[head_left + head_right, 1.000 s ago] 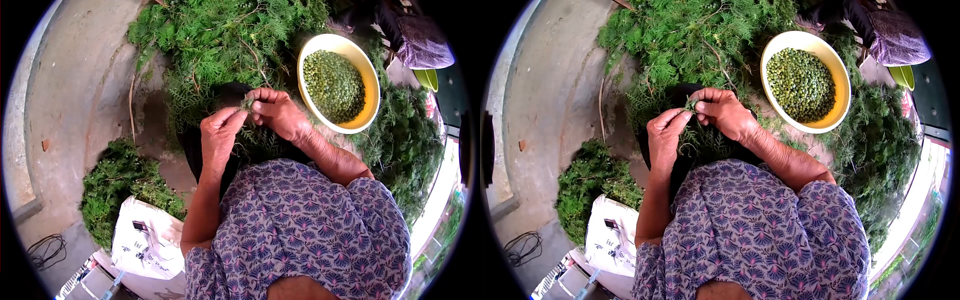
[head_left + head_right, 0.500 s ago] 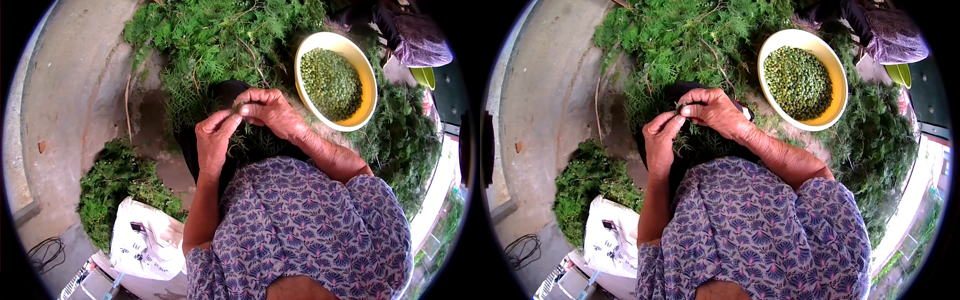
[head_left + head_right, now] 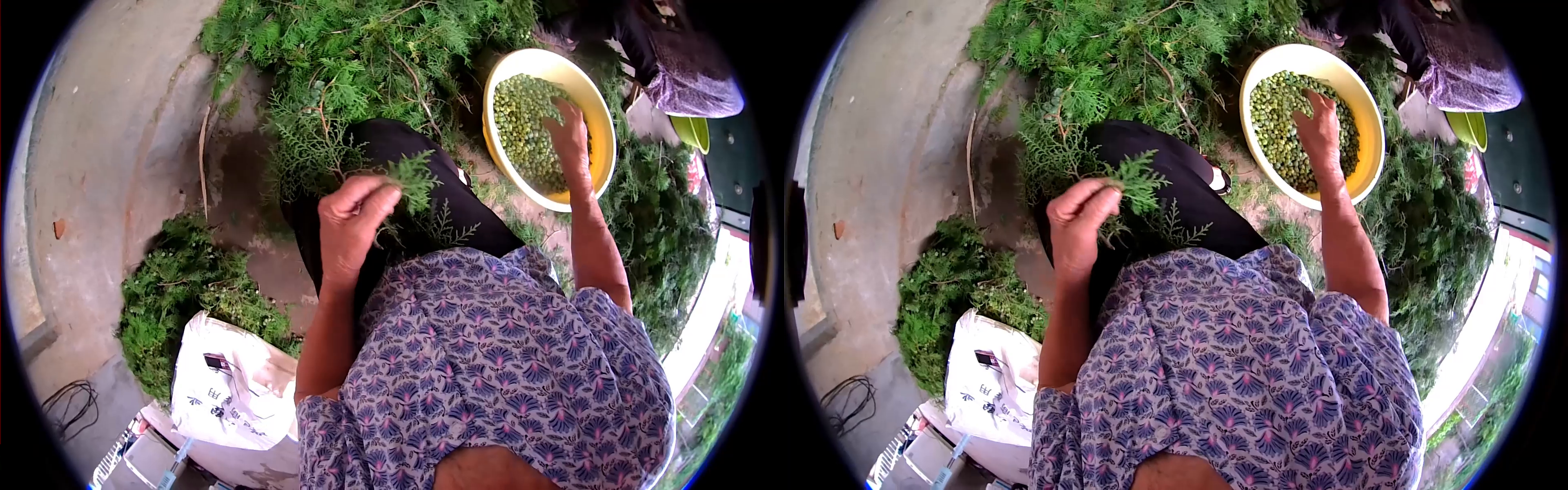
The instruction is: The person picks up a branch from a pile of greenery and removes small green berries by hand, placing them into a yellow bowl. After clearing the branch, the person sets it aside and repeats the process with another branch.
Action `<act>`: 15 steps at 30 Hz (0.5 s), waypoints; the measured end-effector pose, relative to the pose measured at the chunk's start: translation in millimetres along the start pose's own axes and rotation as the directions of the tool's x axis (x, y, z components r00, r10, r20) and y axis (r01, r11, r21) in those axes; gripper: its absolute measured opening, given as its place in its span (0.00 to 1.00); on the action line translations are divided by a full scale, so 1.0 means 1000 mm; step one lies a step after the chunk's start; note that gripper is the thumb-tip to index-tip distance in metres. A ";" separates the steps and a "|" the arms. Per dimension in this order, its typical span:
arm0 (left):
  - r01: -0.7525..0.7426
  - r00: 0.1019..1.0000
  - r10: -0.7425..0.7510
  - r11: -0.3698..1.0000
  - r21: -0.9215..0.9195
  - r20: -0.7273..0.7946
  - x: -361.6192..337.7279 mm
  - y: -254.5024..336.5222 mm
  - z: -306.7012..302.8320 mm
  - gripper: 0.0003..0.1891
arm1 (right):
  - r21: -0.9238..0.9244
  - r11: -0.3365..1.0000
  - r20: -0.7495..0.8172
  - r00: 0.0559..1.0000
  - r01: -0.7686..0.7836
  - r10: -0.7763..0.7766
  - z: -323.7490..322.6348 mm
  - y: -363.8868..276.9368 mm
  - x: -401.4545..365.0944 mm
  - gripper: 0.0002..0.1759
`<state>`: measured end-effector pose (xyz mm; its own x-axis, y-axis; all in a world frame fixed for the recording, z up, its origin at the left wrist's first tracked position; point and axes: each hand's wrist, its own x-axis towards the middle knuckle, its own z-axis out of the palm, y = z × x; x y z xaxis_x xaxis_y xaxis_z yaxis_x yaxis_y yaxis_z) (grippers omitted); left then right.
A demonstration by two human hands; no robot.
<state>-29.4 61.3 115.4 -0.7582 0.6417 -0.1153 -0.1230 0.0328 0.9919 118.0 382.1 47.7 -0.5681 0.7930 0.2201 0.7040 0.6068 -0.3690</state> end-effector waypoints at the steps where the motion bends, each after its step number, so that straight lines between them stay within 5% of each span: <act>1: -0.073 0.997 0.070 0.993 0.089 0.036 0.000 -0.005 0.000 0.06 | 0.181 0.983 0.088 0.996 -0.034 0.018 -0.001 -0.009 0.000 0.21; 4: -0.251 0.965 0.217 0.926 0.282 0.148 -0.001 -0.006 0.000 0.06 | 0.598 0.756 0.434 0.900 -0.264 -0.029 -0.016 -0.084 -0.013 0.18; 8: -0.443 0.896 0.355 0.767 0.464 0.267 0.001 -0.016 0.004 0.06 | 0.710 0.221 0.695 0.614 -0.668 -0.374 -0.010 -0.179 -0.034 0.18; 10: -0.547 0.837 0.447 0.688 0.478 0.315 0.000 -0.024 0.006 0.07 | 0.618 0.251 0.758 0.479 -0.745 -0.444 -0.002 -0.211 -0.035 0.21; 12: -0.571 0.821 0.443 0.619 0.539 0.361 -0.004 -0.026 0.006 0.08 | 0.606 0.434 0.781 0.393 -0.667 -0.485 0.001 -0.231 -0.035 0.21; 15: -0.573 0.818 0.439 0.569 0.590 0.371 -0.012 -0.028 0.007 0.10 | 0.605 0.564 0.796 0.417 -0.561 -0.438 0.009 -0.246 -0.044 0.23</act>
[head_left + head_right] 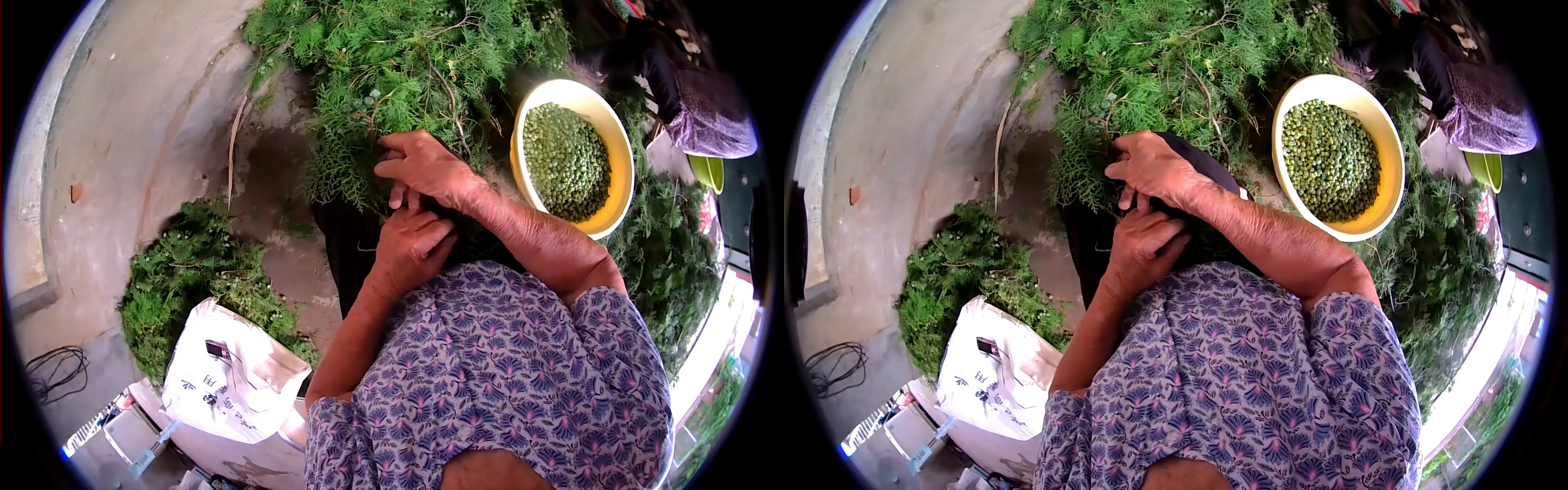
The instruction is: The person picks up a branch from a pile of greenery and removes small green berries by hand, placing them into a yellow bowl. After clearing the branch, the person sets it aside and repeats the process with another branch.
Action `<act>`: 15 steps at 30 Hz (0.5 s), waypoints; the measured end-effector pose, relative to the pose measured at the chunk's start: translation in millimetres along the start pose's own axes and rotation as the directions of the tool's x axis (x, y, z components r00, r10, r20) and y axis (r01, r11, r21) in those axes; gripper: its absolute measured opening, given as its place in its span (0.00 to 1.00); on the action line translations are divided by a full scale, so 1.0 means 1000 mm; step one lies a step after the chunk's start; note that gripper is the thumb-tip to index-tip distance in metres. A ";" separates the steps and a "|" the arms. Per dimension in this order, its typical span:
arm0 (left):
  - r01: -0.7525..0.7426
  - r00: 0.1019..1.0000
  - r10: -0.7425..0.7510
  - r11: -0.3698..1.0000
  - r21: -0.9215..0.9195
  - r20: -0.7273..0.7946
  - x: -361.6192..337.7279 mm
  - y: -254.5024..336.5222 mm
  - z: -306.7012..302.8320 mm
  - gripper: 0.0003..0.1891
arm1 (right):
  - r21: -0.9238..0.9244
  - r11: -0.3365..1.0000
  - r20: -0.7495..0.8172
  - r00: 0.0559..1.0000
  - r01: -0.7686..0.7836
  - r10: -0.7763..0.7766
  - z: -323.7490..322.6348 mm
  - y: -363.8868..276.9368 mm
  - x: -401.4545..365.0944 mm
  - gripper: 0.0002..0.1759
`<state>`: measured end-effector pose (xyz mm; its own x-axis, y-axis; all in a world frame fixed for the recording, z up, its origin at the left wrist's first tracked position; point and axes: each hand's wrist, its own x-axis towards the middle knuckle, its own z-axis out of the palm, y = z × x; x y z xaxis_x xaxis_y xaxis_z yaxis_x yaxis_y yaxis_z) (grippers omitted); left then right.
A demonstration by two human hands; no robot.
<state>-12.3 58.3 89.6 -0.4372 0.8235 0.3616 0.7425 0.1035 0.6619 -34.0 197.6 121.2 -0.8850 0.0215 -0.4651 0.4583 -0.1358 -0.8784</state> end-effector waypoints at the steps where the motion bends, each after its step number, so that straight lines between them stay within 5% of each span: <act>1: 0.002 1.000 -0.002 1.000 0.002 -0.007 0.000 0.000 0.001 0.10 | -0.006 1.000 0.004 1.000 0.001 -0.001 0.004 0.002 0.003 0.23; 7: -0.128 0.989 0.131 0.990 0.057 -0.064 -0.002 -0.001 0.008 0.12 | -0.049 0.992 -0.240 0.963 0.115 -0.123 0.024 0.015 0.009 0.17; 9: -0.139 0.988 0.142 0.988 0.062 -0.053 -0.005 0.001 0.008 0.13 | -0.078 0.996 -0.239 0.970 0.032 -0.050 0.024 0.008 0.014 0.17; 13: -0.248 0.956 0.271 0.949 0.194 -0.108 -0.003 0.022 -0.001 0.16 | 0.078 0.996 -0.239 0.970 0.052 -0.032 0.020 -0.002 0.016 0.13; 15: -0.287 0.941 0.323 0.920 0.267 -0.102 0.001 0.043 -0.018 0.13 | 0.310 0.941 -0.233 0.970 0.135 -0.062 0.011 -0.013 0.018 0.10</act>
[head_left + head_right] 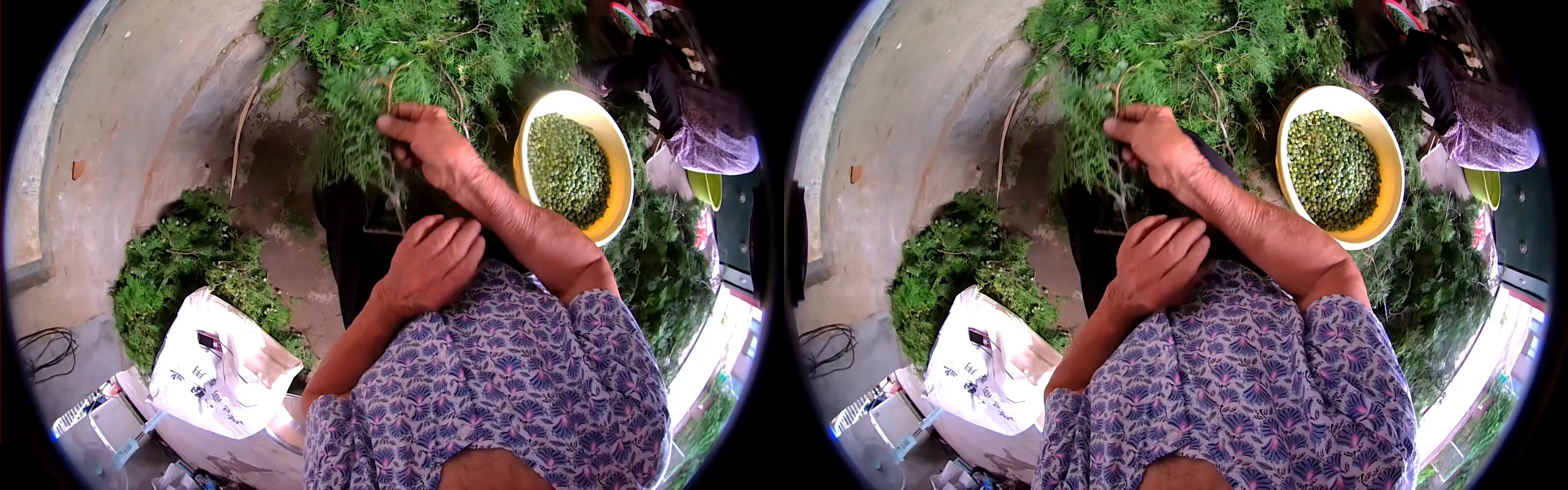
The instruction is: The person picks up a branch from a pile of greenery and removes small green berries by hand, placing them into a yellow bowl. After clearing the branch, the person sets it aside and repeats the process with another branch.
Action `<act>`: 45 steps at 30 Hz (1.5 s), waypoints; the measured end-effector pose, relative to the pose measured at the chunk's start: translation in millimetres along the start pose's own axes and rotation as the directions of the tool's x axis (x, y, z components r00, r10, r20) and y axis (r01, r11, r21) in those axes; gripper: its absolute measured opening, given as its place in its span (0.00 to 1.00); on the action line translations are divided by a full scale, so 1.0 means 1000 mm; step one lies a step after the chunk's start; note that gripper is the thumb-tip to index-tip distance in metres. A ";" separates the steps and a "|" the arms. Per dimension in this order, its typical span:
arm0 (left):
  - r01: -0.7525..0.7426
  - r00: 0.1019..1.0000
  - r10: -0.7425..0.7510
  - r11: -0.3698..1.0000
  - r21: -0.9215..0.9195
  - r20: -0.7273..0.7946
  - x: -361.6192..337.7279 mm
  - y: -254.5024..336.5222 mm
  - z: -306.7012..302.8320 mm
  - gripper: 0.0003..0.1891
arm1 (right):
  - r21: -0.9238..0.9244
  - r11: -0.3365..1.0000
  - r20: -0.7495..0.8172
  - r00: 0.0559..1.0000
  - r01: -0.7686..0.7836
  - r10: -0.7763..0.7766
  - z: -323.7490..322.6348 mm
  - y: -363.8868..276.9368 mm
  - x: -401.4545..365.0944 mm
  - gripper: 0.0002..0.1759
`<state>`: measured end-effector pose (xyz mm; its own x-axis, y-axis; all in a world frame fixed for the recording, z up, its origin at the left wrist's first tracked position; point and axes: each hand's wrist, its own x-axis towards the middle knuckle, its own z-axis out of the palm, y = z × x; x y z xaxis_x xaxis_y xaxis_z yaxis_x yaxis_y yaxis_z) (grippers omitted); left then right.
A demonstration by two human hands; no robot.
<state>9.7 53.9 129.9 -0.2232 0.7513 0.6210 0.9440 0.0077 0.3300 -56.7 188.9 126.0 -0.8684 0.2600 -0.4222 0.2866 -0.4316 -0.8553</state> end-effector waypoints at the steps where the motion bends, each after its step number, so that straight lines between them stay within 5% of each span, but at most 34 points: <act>1: -0.032 0.998 0.033 0.999 0.035 -0.052 0.000 0.006 -0.006 0.12 | 0.066 0.998 0.016 1.000 0.009 -0.010 -0.004 -0.009 0.004 0.10; 6: -0.042 0.970 0.086 0.980 0.192 -0.225 -0.008 0.019 -0.012 0.07 | 0.350 0.925 0.084 0.978 0.151 -0.192 -0.032 -0.056 0.020 0.07; 12: 0.313 0.939 -0.321 0.946 -0.080 -0.124 -0.016 0.009 -0.002 0.13 | 0.522 0.822 -0.058 0.971 0.227 -0.231 -0.049 -0.082 0.035 0.06; 14: 0.650 0.691 -0.716 0.559 -0.514 0.095 -0.010 0.010 -0.002 0.13 | 0.617 0.752 -0.079 0.969 0.233 -0.235 -0.052 -0.080 0.038 0.08; 15: 0.692 0.614 -0.743 0.342 -0.635 0.269 -0.010 0.003 -0.001 0.16 | 0.617 0.752 -0.075 0.968 0.233 -0.239 -0.053 -0.078 0.038 0.08; 16: 0.690 0.615 -0.744 0.348 -0.635 0.261 -0.006 -0.003 0.000 0.16 | 0.675 0.706 -0.051 0.968 0.216 -0.247 -0.053 -0.074 0.036 0.08; 18: 0.445 0.578 -0.744 -0.058 -0.894 0.336 0.005 -0.017 0.002 0.26 | 0.763 0.629 0.041 0.959 0.152 -0.280 -0.059 -0.064 0.039 0.07; 19: 0.416 0.561 -0.687 -0.249 -0.875 0.462 0.011 -0.027 0.001 0.37 | 0.780 0.613 0.029 0.971 0.127 -0.238 -0.055 -0.062 0.036 0.06; 20: 0.415 0.562 -0.688 -0.245 -0.876 0.459 0.017 -0.035 0.001 0.37 | 0.797 0.595 0.018 0.980 0.105 -0.196 -0.051 -0.061 0.030 0.09; 23: -0.021 0.506 -0.734 -0.535 -0.845 0.453 0.030 -0.054 0.000 0.46 | 0.719 0.681 0.000 0.980 0.137 -0.198 -0.047 -0.049 0.019 0.10; 24: -0.202 0.497 -0.740 -0.606 -0.769 0.453 0.036 -0.058 -0.009 0.36 | 0.731 0.667 -0.003 0.978 0.143 -0.206 -0.046 -0.046 0.013 0.10; 27: -0.119 0.251 -0.852 -0.499 -0.858 0.460 0.033 -0.073 -0.014 0.11 | 0.713 0.694 0.019 0.988 0.096 -0.155 -0.055 -0.026 0.007 0.12; 31: 0.000 0.299 -0.886 -0.373 -0.928 0.356 0.011 -0.076 -0.023 0.12 | 0.720 0.688 0.281 0.944 -0.091 -0.170 -0.060 -0.014 -0.025 0.14; 32: 0.043 0.340 -0.883 -0.329 -0.943 0.323 0.007 -0.071 -0.031 0.11 | 0.703 0.706 0.275 0.948 -0.086 -0.158 -0.068 0.001 -0.027 0.13; 35: 0.090 0.245 -0.894 -0.364 -0.927 0.374 -0.027 -0.068 -0.043 0.09 | 0.491 0.858 0.159 0.984 -0.150 0.081 -0.070 0.018 -0.050 0.08; 36: 0.576 0.494 -0.855 0.188 -0.795 0.156 -0.037 -0.066 -0.053 0.09 | 0.373 0.912 0.137 0.982 -0.173 0.131 -0.067 0.018 -0.063 0.07; 37: 0.655 0.753 -0.643 0.707 -0.267 0.143 -0.045 -0.062 -0.058 0.10 | 0.363 0.908 0.132 0.976 -0.210 0.173 -0.064 0.015 -0.077 0.10; 38: 0.672 0.737 -0.658 0.691 -0.266 0.152 -0.051 -0.061 -0.054 0.10 | 0.351 0.903 0.129 0.968 -0.247 0.215 -0.062 0.012 -0.089 0.13; 39: 0.752 0.405 -0.882 0.171 -0.636 0.241 -0.056 -0.061 -0.047 0.11 | 0.307 0.917 0.167 0.963 -0.256 0.213 -0.064 0.012 -0.097 0.18; 40: 0.472 0.070 -0.883 -0.381 -0.795 0.464 -0.061 -0.061 -0.041 0.12 | 0.305 0.914 0.171 0.959 -0.270 0.226 -0.065 0.014 -0.102 0.18; 43: 0.464 0.111 -0.913 -0.302 -0.832 0.394 -0.064 -0.051 -0.034 0.08 | 0.120 0.948 0.050 0.955 -0.296 0.292 -0.060 0.011 -0.116 0.17; 45: 0.446 0.121 -0.916 -0.295 -0.845 0.383 -0.061 -0.049 -0.034 0.08 | 0.227 0.933 0.038 0.960 -0.280 0.279 -0.060 0.016 -0.124 0.17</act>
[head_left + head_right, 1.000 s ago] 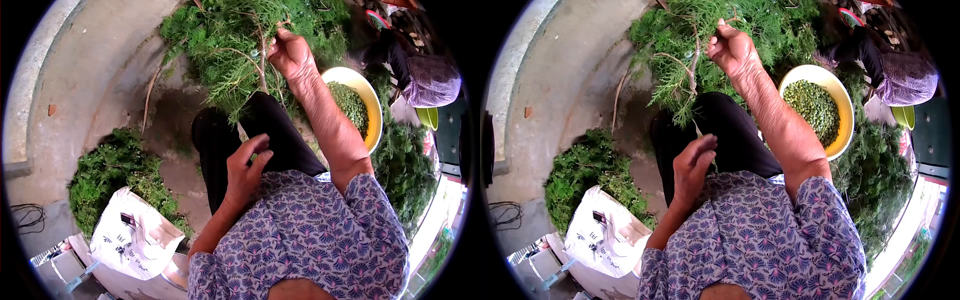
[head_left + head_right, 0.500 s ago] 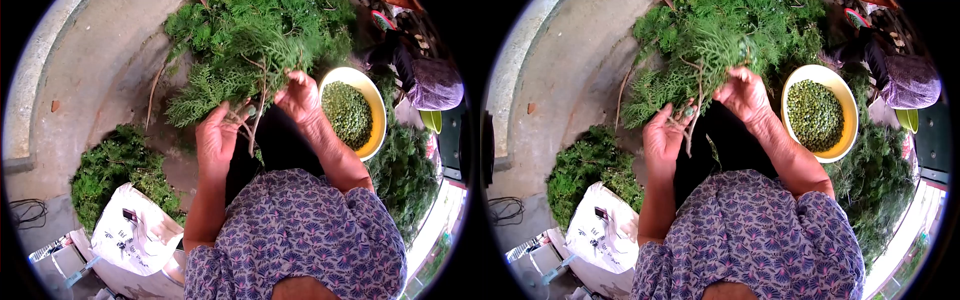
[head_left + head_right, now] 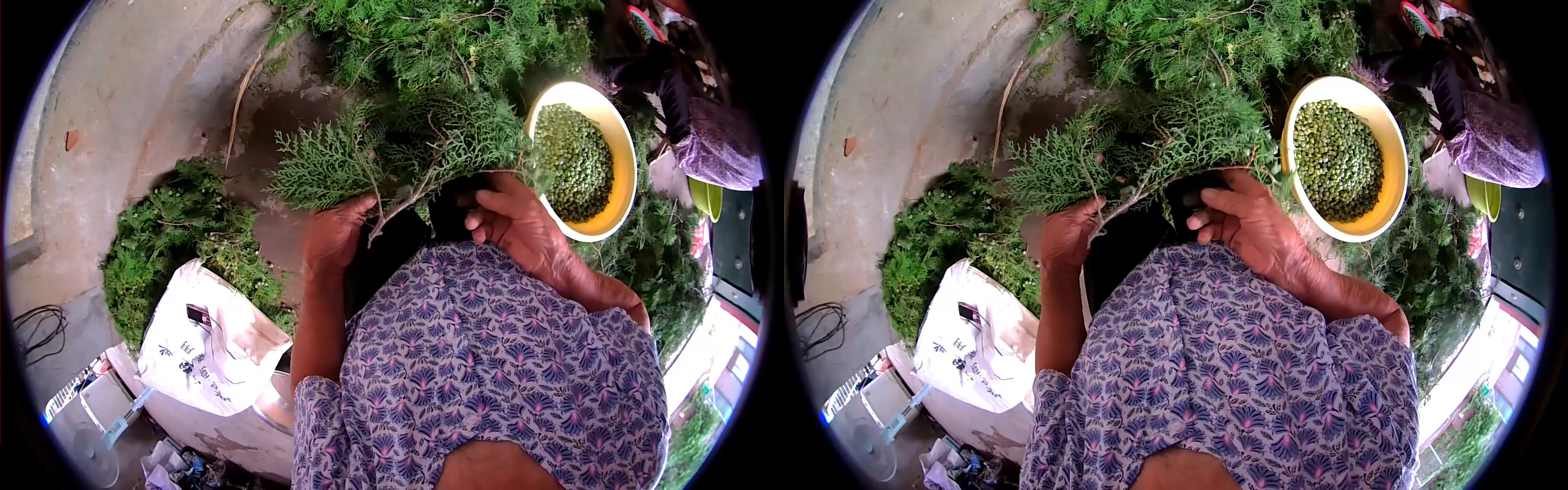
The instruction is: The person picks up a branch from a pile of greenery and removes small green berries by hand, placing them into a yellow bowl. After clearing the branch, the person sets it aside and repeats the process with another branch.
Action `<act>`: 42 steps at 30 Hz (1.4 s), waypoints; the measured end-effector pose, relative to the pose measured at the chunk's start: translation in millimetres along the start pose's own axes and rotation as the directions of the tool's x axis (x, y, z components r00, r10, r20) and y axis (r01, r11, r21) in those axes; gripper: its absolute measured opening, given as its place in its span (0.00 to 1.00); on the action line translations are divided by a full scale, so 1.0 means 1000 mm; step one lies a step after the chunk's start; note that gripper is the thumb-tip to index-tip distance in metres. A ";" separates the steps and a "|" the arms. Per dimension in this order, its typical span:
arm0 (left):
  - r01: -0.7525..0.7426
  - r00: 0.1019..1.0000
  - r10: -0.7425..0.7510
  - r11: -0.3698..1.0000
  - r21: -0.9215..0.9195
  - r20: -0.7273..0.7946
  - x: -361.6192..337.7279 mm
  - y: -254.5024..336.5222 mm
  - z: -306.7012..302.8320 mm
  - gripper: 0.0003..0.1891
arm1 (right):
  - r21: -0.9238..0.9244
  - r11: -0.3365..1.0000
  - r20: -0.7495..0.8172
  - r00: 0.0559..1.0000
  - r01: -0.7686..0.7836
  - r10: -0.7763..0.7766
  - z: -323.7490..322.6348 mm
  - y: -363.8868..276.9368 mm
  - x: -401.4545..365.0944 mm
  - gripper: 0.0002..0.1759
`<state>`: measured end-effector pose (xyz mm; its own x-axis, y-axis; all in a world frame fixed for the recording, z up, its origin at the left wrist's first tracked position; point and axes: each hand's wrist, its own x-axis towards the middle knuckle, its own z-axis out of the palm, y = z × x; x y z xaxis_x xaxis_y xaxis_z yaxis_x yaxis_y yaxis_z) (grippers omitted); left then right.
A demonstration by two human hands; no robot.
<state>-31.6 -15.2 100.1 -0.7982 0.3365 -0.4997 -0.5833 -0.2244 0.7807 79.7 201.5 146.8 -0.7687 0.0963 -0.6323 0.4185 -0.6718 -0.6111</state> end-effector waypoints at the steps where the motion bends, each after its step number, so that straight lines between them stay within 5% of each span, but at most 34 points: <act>1: -0.001 1.000 0.001 1.000 0.021 -0.011 0.000 0.001 0.000 0.09 | 0.112 0.994 -0.005 1.000 0.015 -0.014 0.000 0.003 -0.003 0.17; 3: -0.007 1.000 0.008 0.999 0.036 -0.026 0.001 -0.001 -0.004 0.09 | 0.168 0.986 -0.100 0.995 0.023 -0.006 0.000 0.001 -0.007 0.15; 5: -0.108 0.994 0.107 0.994 0.018 0.026 0.006 -0.010 -0.014 0.10 | -0.132 0.986 0.010 0.994 -0.104 0.106 -0.018 0.000 -0.008 0.13; 6: -0.104 0.994 0.104 0.994 0.017 0.027 0.005 -0.010 -0.014 0.10 | -0.429 0.892 0.011 0.986 -0.144 0.165 -0.005 -0.014 -0.016 0.11; 7: -0.128 0.992 0.128 0.981 0.143 0.015 0.004 -0.009 -0.013 0.09 | -0.427 0.892 0.008 0.986 -0.146 0.165 0.004 -0.019 -0.019 0.11; 8: -0.149 0.988 0.153 0.952 0.268 0.006 0.002 -0.009 -0.013 0.09 | -0.542 0.830 0.168 0.985 0.132 -0.047 0.013 -0.021 -0.020 0.09; 9: -0.145 0.989 0.148 0.952 0.271 0.010 -0.001 -0.009 -0.016 0.09 | -0.597 0.695 0.345 0.910 0.402 -0.230 0.021 -0.019 -0.021 0.06; 10: -0.283 0.958 0.243 0.716 0.638 0.152 -0.002 -0.007 -0.021 0.10 | -0.636 0.517 0.415 0.819 0.572 -0.395 0.032 -0.019 -0.014 0.03; 11: -0.399 0.908 0.271 0.330 0.855 0.319 -0.002 -0.005 -0.022 0.11 | -0.606 0.125 0.623 0.566 0.786 -0.540 0.039 -0.017 0.002 0.07; 12: -0.408 0.904 0.276 0.327 0.852 0.327 -0.005 -0.001 -0.018 0.11 | -0.596 0.038 0.670 0.523 0.802 -0.527 0.045 -0.012 0.019 0.07; 13: -0.411 0.906 0.248 0.331 0.849 0.342 -0.008 0.005 -0.014 0.12 | -0.581 -0.047 0.715 0.481 0.813 -0.507 0.051 -0.006 0.031 0.07; 15: -0.416 0.906 0.227 0.330 0.848 0.356 -0.009 0.005 -0.017 0.12 | -0.719 -0.174 0.695 0.690 0.673 -0.202 0.058 0.002 0.038 0.08; 17: -0.622 0.763 0.391 0.224 0.750 0.515 -0.002 -0.008 -0.030 0.13 | -0.691 -0.147 0.720 0.654 0.708 -0.231 0.055 0.012 0.043 0.08; 18: -0.620 0.763 0.394 0.224 0.752 0.512 -0.004 -0.005 -0.022 0.13 | -0.667 -0.074 0.730 0.630 0.741 -0.264 0.050 0.016 0.045 0.07; 19: -0.405 0.913 0.333 0.806 0.432 0.234 -0.010 0.000 -0.008 0.13 | -0.638 -0.001 0.736 0.608 0.770 -0.298 0.046 0.021 0.048 0.08; 20: -0.067 0.995 0.077 0.986 -0.153 0.057 -0.013 0.003 0.000 0.14 | -0.618 0.176 0.695 0.637 0.766 -0.333 0.042 0.028 0.050 0.08; 24: -0.030 0.999 0.024 0.987 -0.160 -0.043 -0.020 0.006 -0.001 0.16 | -0.710 0.061 0.659 0.693 0.701 -0.293 0.042 0.045 0.049 0.13; 27: -0.016 0.992 0.005 0.996 -0.086 -0.125 -0.030 0.002 0.007 0.17 | -0.689 0.223 0.618 0.720 0.689 -0.315 0.045 0.047 0.050 0.07; 29: -0.076 0.997 0.080 0.970 0.232 -0.006 -0.030 -0.007 0.004 0.19 | -0.702 0.269 0.602 0.752 0.659 -0.270 0.045 0.043 0.051 0.11; 30: -0.035 0.996 0.058 0.951 0.306 -0.067 -0.032 0.001 0.012 0.20 | -0.704 0.275 0.599 0.755 0.655 -0.266 0.047 0.037 0.048 0.11; 32: -0.105 0.975 0.165 0.930 0.352 -0.147 -0.031 -0.001 0.014 0.21 | -0.655 0.633 0.426 0.894 0.412 -0.141 0.051 0.026 0.036 0.14; 33: -0.186 0.933 0.290 0.896 0.404 -0.212 -0.032 -0.002 0.015 0.22 | -0.657 0.638 0.422 0.897 0.400 -0.128 0.050 0.027 0.032 0.14; 37: -0.304 0.888 0.406 0.870 0.387 -0.216 -0.041 0.001 0.024 0.27 | -0.540 0.716 0.398 0.884 0.443 -0.246 0.044 0.027 0.029 0.13; 41: -0.290 0.907 0.357 0.913 0.286 -0.221 -0.054 0.007 0.032 0.25 | -0.482 0.741 0.360 0.877 0.467 -0.319 0.043 0.024 0.031 0.13; 42: -0.150 0.944 0.234 0.933 0.328 -0.232 -0.061 0.014 0.034 0.23 | -0.480 0.729 0.370 0.866 0.489 -0.337 0.044 0.024 0.031 0.13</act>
<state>14.2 -7.7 154.1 -0.9250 0.0534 -0.3763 -0.3745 0.0399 0.9264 44.5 156.0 133.2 -0.9856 0.0375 -0.1651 0.1612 -0.0903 -0.9828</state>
